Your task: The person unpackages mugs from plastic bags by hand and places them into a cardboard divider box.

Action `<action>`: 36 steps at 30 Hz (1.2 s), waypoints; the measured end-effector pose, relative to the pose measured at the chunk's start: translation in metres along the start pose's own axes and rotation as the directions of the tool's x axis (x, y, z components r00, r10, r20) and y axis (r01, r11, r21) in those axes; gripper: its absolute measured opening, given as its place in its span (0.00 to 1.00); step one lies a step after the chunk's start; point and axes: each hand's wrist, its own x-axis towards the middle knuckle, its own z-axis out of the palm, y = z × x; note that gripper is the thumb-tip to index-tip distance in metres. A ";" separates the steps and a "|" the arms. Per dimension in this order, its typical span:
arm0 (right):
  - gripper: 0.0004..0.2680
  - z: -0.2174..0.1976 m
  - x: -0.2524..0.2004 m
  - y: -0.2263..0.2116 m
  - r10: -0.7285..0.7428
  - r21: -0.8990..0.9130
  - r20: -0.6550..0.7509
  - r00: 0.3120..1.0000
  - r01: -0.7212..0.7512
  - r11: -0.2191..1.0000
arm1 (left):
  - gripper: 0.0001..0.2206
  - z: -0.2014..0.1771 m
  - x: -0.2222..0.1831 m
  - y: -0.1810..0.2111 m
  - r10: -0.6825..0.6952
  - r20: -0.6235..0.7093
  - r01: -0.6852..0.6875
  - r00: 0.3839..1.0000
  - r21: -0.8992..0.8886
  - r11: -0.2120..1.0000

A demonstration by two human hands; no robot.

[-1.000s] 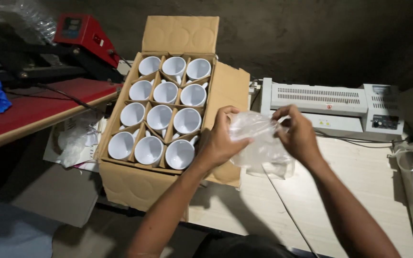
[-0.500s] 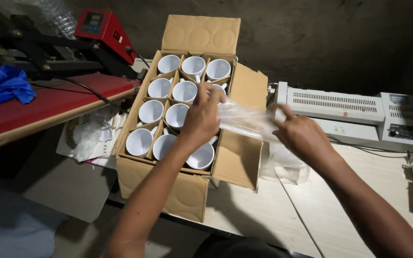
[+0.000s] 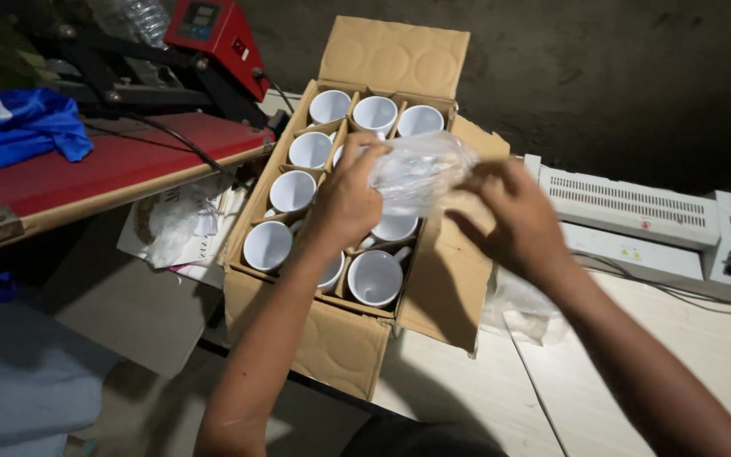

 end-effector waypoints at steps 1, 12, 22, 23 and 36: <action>0.16 0.005 -0.001 -0.009 0.014 0.142 0.078 0.997 -0.025 0.990 | 0.24 -0.001 0.000 -0.005 0.038 -0.085 -0.050 0.996 -0.140 0.989; 0.11 0.099 0.017 -0.069 -0.407 0.362 0.719 0.563 0.197 0.911 | 0.24 0.013 0.003 0.006 -0.073 -0.086 0.047 0.994 -0.273 0.961; 0.07 0.121 -0.016 -0.071 -0.329 0.225 0.801 0.499 0.258 0.939 | 0.26 0.019 0.022 0.040 0.052 0.057 -0.038 0.997 -0.221 0.975; 0.09 0.114 -0.020 -0.070 -0.345 0.193 0.782 0.520 0.323 0.926 | 0.26 0.020 0.024 0.039 0.064 0.067 -0.048 0.996 -0.221 0.974; 0.09 -0.020 -0.081 0.035 0.405 0.691 0.277 0.871 -0.473 0.546 | 0.25 0.044 0.056 -0.004 0.075 0.127 0.003 0.989 -0.527 0.850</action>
